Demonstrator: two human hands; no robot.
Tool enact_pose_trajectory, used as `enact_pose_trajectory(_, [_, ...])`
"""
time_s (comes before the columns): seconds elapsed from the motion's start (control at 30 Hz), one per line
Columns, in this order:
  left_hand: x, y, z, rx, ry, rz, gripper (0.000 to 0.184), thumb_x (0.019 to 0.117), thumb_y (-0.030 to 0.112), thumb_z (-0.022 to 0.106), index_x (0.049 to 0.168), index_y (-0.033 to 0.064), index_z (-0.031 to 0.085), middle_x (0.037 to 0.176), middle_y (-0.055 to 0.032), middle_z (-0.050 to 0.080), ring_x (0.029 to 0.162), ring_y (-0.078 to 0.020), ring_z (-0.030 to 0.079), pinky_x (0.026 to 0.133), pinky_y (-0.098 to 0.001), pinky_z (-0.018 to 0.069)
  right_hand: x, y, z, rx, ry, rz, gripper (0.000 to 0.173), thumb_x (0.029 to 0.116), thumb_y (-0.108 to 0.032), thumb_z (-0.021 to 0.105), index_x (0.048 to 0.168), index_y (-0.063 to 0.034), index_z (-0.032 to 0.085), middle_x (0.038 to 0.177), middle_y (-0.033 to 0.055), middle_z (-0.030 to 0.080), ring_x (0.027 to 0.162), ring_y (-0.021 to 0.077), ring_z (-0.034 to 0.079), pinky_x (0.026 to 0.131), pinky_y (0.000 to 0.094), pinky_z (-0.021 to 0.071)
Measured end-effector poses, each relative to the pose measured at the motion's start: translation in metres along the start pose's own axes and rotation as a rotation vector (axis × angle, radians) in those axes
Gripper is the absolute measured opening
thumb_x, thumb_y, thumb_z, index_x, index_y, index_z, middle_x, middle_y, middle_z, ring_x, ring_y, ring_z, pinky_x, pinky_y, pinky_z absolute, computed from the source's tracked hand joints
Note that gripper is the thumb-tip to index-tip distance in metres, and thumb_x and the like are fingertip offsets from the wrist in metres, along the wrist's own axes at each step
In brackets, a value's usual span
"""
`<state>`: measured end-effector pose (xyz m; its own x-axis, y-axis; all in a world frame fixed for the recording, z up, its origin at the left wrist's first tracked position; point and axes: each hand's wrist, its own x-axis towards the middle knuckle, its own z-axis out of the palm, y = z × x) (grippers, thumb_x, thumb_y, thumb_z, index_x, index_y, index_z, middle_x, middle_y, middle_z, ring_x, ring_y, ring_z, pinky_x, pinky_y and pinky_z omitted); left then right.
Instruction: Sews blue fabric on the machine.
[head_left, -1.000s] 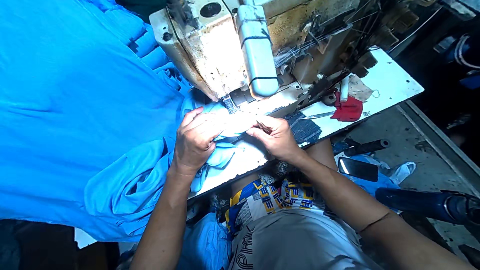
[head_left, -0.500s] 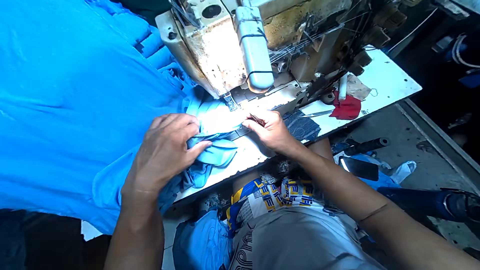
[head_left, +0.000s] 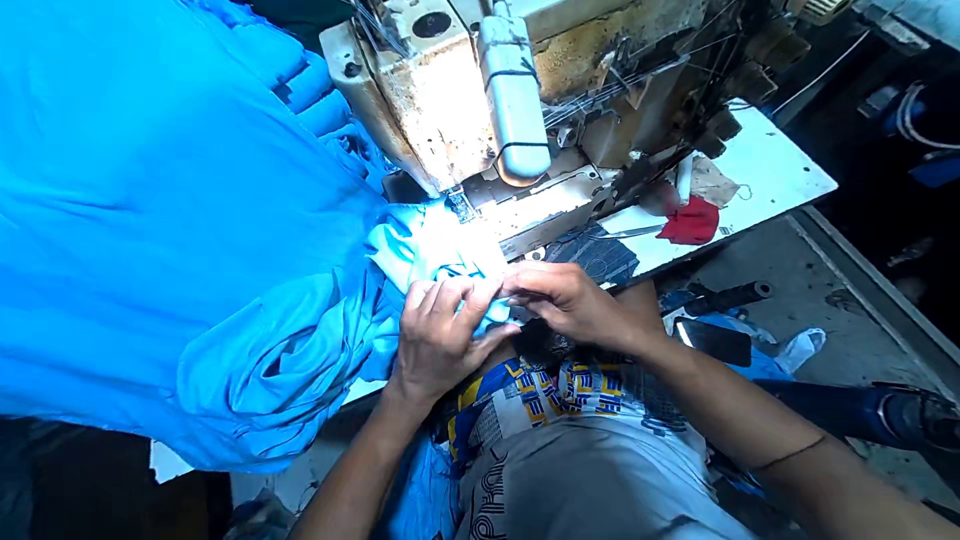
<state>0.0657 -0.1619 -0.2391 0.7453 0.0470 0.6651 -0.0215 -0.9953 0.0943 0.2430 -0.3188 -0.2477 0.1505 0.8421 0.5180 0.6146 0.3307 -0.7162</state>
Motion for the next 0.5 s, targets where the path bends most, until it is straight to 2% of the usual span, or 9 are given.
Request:
enact_pose_trajectory(0.03, [-0.002,-0.003,0.008,0.117,0.004,0.011,0.051,0.0898,0.046,0.075,0.132,0.0187,0.068,0.120,-0.0107,0.064,0.105,-0.0274,0.058,0.093,-0.0460,0.0421,-0.002,0.000,0.001,0.025,0.025,0.007,0.010,0.0973,-0.001,0.065,0.104,-0.0022,0.072,0.106,0.0054,0.071,0.100,0.0121,0.069,0.088,0.0310,0.0615])
enact_pose_trajectory(0.07, [-0.003,-0.009,0.013,0.198,-0.006,0.014,0.049,0.0910,0.036,0.072,0.137,0.0203,0.065,0.131,-0.0128,0.060,0.116,-0.0324,0.055,0.101,-0.0512,0.0376,-0.003,-0.001,0.001,0.050,0.044,0.018,0.010,0.0971,0.000,0.065,0.105,-0.0018,0.072,0.107,0.0058,0.071,0.102,0.0129,0.070,0.089,0.0317,0.0618])
enact_pose_trajectory(0.13, [0.002,-0.022,0.015,0.240,-0.046,0.003,0.047,0.0884,0.018,0.067,0.136,0.0171,0.067,0.145,-0.0143,0.057,0.135,-0.0379,0.050,0.115,-0.0607,0.0298,-0.005,-0.002,0.003,0.085,0.076,0.052,0.010,0.0974,-0.001,0.065,0.104,-0.0016,0.072,0.108,0.0056,0.072,0.102,0.0126,0.070,0.089,0.0314,0.0619])
enact_pose_trajectory(0.17, [0.005,-0.029,0.013,0.227,-0.067,-0.009,0.045,0.0869,0.014,0.066,0.132,0.0149,0.069,0.144,-0.0128,0.060,0.138,-0.0366,0.050,0.119,-0.0631,0.0259,-0.005,-0.003,0.003,0.099,0.098,0.072,0.009,0.0974,-0.001,0.066,0.103,-0.0019,0.072,0.107,0.0052,0.072,0.100,0.0120,0.070,0.088,0.0306,0.0618])
enact_pose_trajectory(0.27, [0.013,-0.037,0.009,0.200,-0.032,-0.046,0.037,0.0877,0.019,0.066,0.123,0.0093,0.073,0.134,-0.0091,0.067,0.131,-0.0309,0.058,0.120,-0.0615,0.0282,0.000,-0.008,0.005,0.151,0.185,0.097,0.006,0.0962,-0.002,0.068,0.101,-0.0015,0.072,0.100,0.0050,0.071,0.089,0.0105,0.069,0.079,0.0283,0.0613])
enact_pose_trajectory(0.37, [0.020,-0.034,0.010,0.210,0.069,-0.087,0.042,0.0863,0.033,0.067,0.117,0.0051,0.073,0.123,-0.0116,0.071,0.120,-0.0301,0.064,0.115,-0.0581,0.0353,0.015,-0.023,0.008,0.177,0.288,0.056,0.006,0.0940,0.001,0.069,0.100,0.0013,0.071,0.093,0.0061,0.070,0.080,0.0094,0.066,0.072,0.0258,0.0594])
enact_pose_trajectory(0.47, [0.028,-0.035,0.016,0.247,0.145,-0.139,0.033,0.0876,0.030,0.067,0.105,0.0032,0.074,0.110,-0.0120,0.074,0.109,-0.0299,0.068,0.108,-0.0545,0.0433,0.031,-0.035,0.010,0.138,0.375,-0.001,0.008,0.0929,0.002,0.069,0.101,0.0031,0.072,0.092,0.0074,0.070,0.079,0.0082,0.066,0.072,0.0240,0.0585])
enact_pose_trajectory(0.5, [0.031,-0.036,0.016,0.257,0.149,-0.152,0.030,0.0894,0.027,0.066,0.105,0.0031,0.074,0.108,-0.0118,0.075,0.106,-0.0292,0.069,0.107,-0.0533,0.0446,0.036,-0.036,0.010,0.124,0.391,-0.011,0.008,0.0929,0.002,0.069,0.101,0.0029,0.073,0.091,0.0075,0.071,0.079,0.0081,0.066,0.072,0.0239,0.0580])
